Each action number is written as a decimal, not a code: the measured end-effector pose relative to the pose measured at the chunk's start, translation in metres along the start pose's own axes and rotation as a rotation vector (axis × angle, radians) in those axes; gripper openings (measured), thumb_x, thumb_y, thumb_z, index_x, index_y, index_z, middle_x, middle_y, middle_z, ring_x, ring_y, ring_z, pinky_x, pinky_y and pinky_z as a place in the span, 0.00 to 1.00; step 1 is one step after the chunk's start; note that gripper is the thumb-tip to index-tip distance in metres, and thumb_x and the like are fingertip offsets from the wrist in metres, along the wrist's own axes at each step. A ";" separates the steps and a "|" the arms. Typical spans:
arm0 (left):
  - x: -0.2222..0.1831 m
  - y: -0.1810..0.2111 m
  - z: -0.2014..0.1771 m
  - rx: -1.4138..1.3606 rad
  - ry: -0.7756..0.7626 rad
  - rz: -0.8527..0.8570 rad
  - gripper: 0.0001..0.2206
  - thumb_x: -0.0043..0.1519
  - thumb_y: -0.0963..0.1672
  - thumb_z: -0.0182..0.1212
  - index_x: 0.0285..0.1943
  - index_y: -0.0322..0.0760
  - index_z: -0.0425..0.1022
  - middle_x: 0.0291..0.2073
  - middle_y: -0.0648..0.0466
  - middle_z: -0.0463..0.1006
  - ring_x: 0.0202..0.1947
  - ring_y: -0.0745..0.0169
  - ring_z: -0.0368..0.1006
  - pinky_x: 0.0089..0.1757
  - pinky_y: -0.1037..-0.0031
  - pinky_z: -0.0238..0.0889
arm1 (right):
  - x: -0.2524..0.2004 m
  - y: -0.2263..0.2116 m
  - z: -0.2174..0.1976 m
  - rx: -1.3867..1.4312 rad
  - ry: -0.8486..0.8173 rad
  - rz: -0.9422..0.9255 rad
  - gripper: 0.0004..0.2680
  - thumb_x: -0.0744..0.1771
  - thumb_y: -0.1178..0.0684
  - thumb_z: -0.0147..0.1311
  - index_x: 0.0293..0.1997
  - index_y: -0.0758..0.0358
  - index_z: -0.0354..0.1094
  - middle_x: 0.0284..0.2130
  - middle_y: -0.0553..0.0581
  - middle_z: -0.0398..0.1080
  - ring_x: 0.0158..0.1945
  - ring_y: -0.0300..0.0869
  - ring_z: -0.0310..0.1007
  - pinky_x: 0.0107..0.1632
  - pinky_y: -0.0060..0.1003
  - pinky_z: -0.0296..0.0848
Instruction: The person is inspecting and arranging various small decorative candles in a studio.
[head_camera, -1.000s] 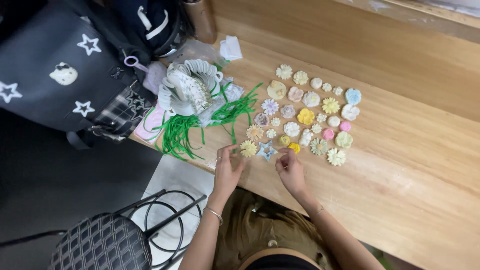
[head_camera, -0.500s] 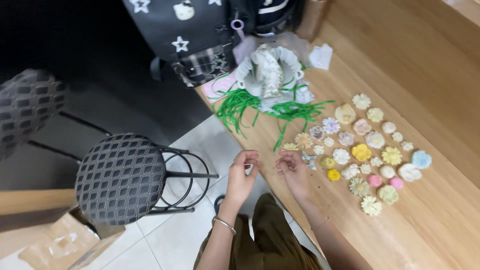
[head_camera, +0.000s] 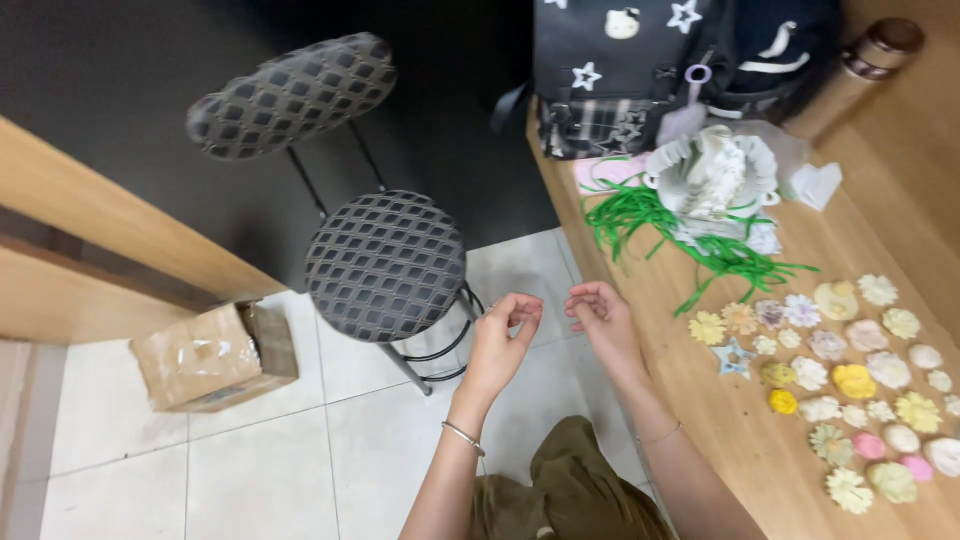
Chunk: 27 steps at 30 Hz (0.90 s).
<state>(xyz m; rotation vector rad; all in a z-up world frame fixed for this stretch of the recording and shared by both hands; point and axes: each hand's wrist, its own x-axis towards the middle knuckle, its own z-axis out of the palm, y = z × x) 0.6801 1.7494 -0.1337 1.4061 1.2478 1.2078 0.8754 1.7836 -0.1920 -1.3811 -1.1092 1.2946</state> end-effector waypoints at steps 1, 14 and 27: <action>-0.009 0.001 -0.018 0.003 0.028 0.003 0.07 0.63 0.38 0.62 0.48 0.32 0.77 0.42 0.51 0.83 0.43 0.64 0.81 0.45 0.74 0.73 | -0.007 -0.007 0.019 -0.004 -0.027 -0.008 0.07 0.67 0.63 0.49 0.48 0.66 0.69 0.38 0.54 0.75 0.41 0.37 0.76 0.40 0.32 0.77; -0.152 -0.006 -0.253 0.138 0.408 -0.105 0.06 0.63 0.40 0.62 0.46 0.31 0.78 0.39 0.50 0.83 0.38 0.63 0.80 0.41 0.73 0.71 | -0.079 -0.017 0.271 -0.064 -0.454 -0.016 0.06 0.68 0.61 0.50 0.47 0.66 0.70 0.39 0.57 0.76 0.42 0.40 0.77 0.41 0.34 0.76; -0.316 -0.020 -0.388 0.184 1.067 -0.275 0.07 0.63 0.41 0.62 0.47 0.32 0.78 0.39 0.50 0.83 0.40 0.62 0.81 0.44 0.70 0.72 | -0.155 -0.025 0.511 -0.130 -1.077 -0.023 0.05 0.68 0.61 0.50 0.47 0.68 0.70 0.39 0.59 0.77 0.41 0.41 0.78 0.41 0.35 0.77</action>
